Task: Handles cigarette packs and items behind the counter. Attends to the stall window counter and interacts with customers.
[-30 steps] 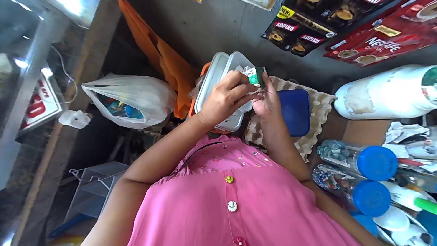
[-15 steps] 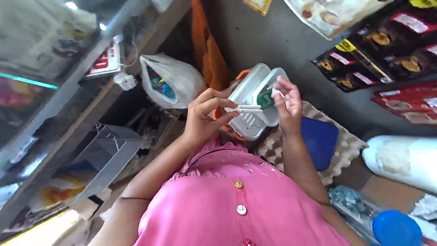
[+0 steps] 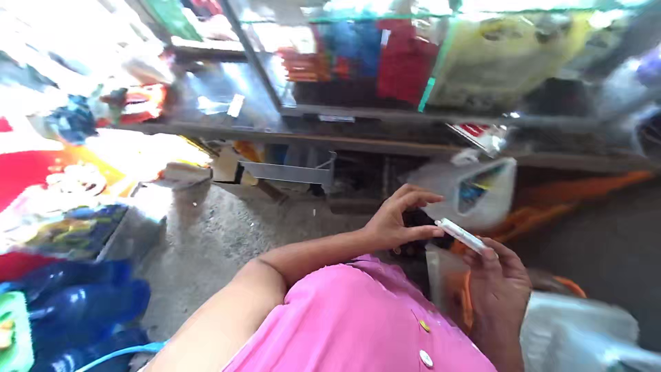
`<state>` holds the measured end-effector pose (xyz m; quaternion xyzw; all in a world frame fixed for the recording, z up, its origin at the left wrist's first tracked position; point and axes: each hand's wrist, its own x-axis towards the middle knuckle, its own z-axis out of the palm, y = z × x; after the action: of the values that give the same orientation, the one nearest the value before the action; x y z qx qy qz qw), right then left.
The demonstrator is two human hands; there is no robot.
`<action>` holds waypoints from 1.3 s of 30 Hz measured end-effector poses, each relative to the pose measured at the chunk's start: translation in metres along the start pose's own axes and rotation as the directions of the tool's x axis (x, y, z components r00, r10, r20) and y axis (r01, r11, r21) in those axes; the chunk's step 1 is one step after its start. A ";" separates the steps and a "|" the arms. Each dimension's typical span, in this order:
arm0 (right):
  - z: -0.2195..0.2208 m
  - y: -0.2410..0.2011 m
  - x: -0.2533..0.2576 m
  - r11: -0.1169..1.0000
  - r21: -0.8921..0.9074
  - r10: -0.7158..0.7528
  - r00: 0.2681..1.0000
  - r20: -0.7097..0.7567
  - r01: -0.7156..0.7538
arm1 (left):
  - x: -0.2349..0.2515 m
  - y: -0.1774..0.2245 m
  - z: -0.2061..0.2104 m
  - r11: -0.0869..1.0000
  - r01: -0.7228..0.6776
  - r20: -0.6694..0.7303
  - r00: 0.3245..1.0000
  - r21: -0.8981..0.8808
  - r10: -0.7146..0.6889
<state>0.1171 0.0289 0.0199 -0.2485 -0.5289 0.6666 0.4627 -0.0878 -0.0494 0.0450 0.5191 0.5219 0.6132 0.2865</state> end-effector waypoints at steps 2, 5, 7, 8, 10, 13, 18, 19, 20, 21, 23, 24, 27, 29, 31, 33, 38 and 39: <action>0.051 0.014 0.009 0.999 0.041 0.033 0.999 0.022 -0.034 | -0.015 0.000 -0.066 0.987 -0.036 -0.137 0.989 0.154 0.057; 0.124 0.041 0.022 0.991 0.086 0.089 0.991 0.102 -0.098 | -0.038 -0.007 -0.183 0.885 -0.036 -0.336 0.917 0.464 0.213; 0.169 0.061 0.028 0.984 0.101 0.131 0.981 0.144 -0.146 | -0.053 -0.009 -0.270 0.765 0.078 -0.452 0.843 0.639 0.291; 0.190 0.069 0.032 0.981 0.098 0.151 0.975 0.164 -0.168 | -0.058 -0.008 -0.312 0.687 0.183 -0.503 0.810 0.703 0.300; 0.225 0.079 0.039 0.977 0.081 0.175 0.960 0.218 -0.197 | -0.064 -0.005 -0.391 0.519 0.388 -0.562 0.794 0.761 0.230; 0.264 0.086 0.053 0.972 0.057 0.198 0.929 0.312 -0.226 | -0.053 0.001 -0.484 0.322 0.592 -0.604 0.794 0.739 -0.071; 0.307 0.099 0.083 0.961 -0.012 0.258 0.876 0.408 -0.277 | -0.021 -0.020 -0.559 0.177 0.679 -0.595 0.718 0.713 -0.360; 0.314 0.103 0.090 0.958 -0.015 0.265 0.866 0.424 -0.286 | -0.014 -0.022 -0.565 0.176 0.683 -0.581 0.708 0.709 -0.402; 0.320 0.106 0.096 0.956 -0.017 0.271 0.855 0.441 -0.294 | -0.010 -0.025 -0.569 0.177 0.679 -0.559 0.702 0.713 -0.441; 0.325 0.110 0.102 0.953 -0.013 0.273 0.843 0.464 -0.301 | -0.007 -0.027 -0.572 0.185 0.674 -0.538 0.700 0.716 -0.469; 0.336 0.118 0.117 0.951 -0.004 0.266 0.815 0.515 -0.308 | -0.004 -0.027 -0.574 0.241 0.657 -0.512 0.726 0.715 -0.460; 0.342 0.122 0.124 0.951 0.000 0.261 0.802 0.536 -0.310 | -0.006 -0.027 -0.576 0.291 0.637 -0.500 0.755 0.714 -0.424; 0.363 0.129 0.142 0.948 0.004 0.256 0.769 0.585 -0.318 | -0.023 -0.031 -0.580 0.545 0.523 -0.487 0.844 0.656 -0.224; 0.379 0.130 0.151 0.946 0.002 0.255 0.745 0.616 -0.325 | -0.036 -0.039 -0.579 0.721 0.464 -0.563 0.818 0.516 -0.124; 0.397 0.133 0.158 0.946 0.005 0.244 0.721 0.649 -0.325 | -0.044 -0.046 -0.579 0.756 0.432 -0.572 0.815 0.491 -0.093; 0.413 0.139 0.164 0.950 -0.005 0.235 0.708 0.666 -0.311 | -0.046 -0.053 -0.579 0.709 0.391 -0.490 0.869 0.587 -0.073; 0.455 0.155 0.164 0.965 -0.035 0.223 0.743 0.631 -0.260 | -0.042 -0.054 -0.591 0.627 0.348 -0.373 0.923 0.696 -0.098; 0.465 0.156 0.162 0.968 -0.025 0.214 0.760 0.614 -0.251 | -0.042 -0.052 -0.594 0.647 0.332 -0.370 0.926 0.686 -0.083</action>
<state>-0.3925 -0.0513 0.0473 -0.0695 -0.5952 0.7783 0.1875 -0.6415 -0.2754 0.0317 0.4248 0.8186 0.3847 0.0374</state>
